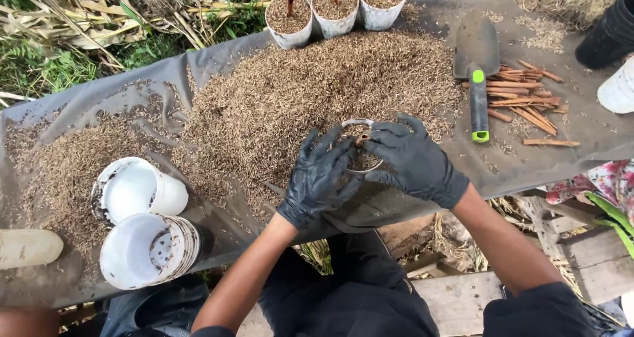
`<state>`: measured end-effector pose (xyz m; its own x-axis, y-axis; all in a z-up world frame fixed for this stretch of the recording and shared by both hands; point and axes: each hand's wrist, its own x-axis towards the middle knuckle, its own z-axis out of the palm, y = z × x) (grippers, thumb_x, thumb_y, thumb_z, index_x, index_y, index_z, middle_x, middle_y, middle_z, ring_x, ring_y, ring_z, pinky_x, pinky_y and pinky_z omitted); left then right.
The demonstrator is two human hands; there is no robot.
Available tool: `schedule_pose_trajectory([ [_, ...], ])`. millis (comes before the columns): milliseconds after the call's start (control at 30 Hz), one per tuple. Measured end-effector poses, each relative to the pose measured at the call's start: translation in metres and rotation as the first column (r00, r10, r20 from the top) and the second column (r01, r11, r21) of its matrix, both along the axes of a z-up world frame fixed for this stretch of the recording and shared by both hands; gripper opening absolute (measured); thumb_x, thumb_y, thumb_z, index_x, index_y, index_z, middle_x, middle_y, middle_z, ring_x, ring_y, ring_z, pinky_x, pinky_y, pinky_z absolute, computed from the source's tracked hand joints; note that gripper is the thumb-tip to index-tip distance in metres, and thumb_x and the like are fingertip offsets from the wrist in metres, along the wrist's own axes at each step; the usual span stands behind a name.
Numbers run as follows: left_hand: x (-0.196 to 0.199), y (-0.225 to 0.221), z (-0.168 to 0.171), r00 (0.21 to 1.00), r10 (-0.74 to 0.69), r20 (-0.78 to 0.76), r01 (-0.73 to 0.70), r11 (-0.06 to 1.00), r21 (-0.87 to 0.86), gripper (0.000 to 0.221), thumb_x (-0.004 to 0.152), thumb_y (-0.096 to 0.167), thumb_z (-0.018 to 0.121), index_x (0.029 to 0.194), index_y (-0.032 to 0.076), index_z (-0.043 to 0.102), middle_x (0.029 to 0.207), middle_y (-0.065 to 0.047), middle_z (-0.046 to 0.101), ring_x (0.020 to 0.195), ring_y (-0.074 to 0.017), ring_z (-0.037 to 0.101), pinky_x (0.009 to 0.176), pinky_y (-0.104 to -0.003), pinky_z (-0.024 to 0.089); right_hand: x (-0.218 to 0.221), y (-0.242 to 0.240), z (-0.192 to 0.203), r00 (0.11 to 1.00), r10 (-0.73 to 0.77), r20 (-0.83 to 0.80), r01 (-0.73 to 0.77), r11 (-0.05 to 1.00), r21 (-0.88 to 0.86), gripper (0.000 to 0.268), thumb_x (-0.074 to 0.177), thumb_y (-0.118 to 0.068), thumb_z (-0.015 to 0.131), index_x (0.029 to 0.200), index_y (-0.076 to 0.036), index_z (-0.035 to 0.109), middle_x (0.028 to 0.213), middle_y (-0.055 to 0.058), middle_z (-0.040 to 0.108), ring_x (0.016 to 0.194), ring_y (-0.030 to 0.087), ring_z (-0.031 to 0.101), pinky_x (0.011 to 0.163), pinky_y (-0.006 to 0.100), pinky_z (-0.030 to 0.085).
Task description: Filling small plastic pots with soil, adjusting the soil with a stick, and spraying with water.
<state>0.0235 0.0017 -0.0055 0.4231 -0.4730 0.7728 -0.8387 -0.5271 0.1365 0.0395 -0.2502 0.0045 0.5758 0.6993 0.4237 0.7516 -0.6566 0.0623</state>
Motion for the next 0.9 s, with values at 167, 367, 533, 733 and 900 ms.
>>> schedule_pose_trajectory([
  [167,-0.010,0.005,0.033,0.947,0.212,-0.243,-0.129,0.940,0.315,0.069,0.093,0.055,0.056,0.154,0.024,0.044,0.165,0.009,0.040,0.157,-0.0273,0.026,0.128,-0.053,0.012,0.006,0.003,-0.003,0.986,-0.092,0.137,0.100,0.994,-0.048,0.071,0.092,-0.083,0.041,0.117,-0.024,0.071,0.129,-0.001,0.068,0.145,0.019,0.046,0.124,0.056,0.017],
  [367,-0.001,0.004,0.017,0.894,0.254,-0.370,-0.093,0.911,0.402,0.086,0.083,0.070,0.054,0.149,0.016,0.049,0.158,-0.004,0.047,0.156,-0.0359,0.023,0.125,-0.061,0.009,0.017,0.001,-0.013,0.985,-0.069,0.159,0.076,0.996,-0.043,0.077,0.087,-0.089,0.036,0.110,-0.027,0.074,0.126,-0.004,0.071,0.145,0.017,0.044,0.124,0.054,0.016],
  [533,-0.016,0.000,0.040,0.860,0.222,-0.460,-0.085,0.950,0.300,0.064,0.098,0.055,0.046,0.155,0.027,0.042,0.166,0.004,0.036,0.158,-0.0284,0.020,0.127,-0.055,0.006,0.020,-0.003,-0.031,0.977,-0.055,0.208,0.075,0.993,-0.091,0.075,0.087,-0.089,0.032,0.111,-0.030,0.073,0.120,-0.005,0.072,0.141,0.017,0.047,0.123,0.054,0.017],
  [733,-0.010,-0.003,0.023,0.925,0.233,-0.300,-0.128,0.935,0.332,0.053,0.100,0.048,0.046,0.143,0.017,0.054,0.154,-0.005,0.051,0.153,-0.0304,0.030,0.123,-0.062,0.010,0.014,-0.003,-0.029,0.994,-0.042,0.099,0.041,0.999,0.010,0.066,0.089,-0.082,0.043,0.111,-0.028,0.074,0.116,-0.003,0.073,0.138,0.017,0.054,0.122,0.052,0.021],
  [900,-0.008,-0.004,-0.019,0.976,0.206,-0.075,-0.181,0.949,0.257,0.064,0.092,0.055,0.058,0.139,0.012,0.060,0.150,-0.011,0.054,0.152,-0.0330,0.034,0.124,-0.061,0.011,0.010,-0.004,-0.016,0.997,-0.032,0.070,0.030,0.999,0.034,0.059,0.093,-0.076,0.047,0.114,-0.028,0.073,0.116,-0.004,0.074,0.137,0.015,0.054,0.122,0.050,0.020],
])
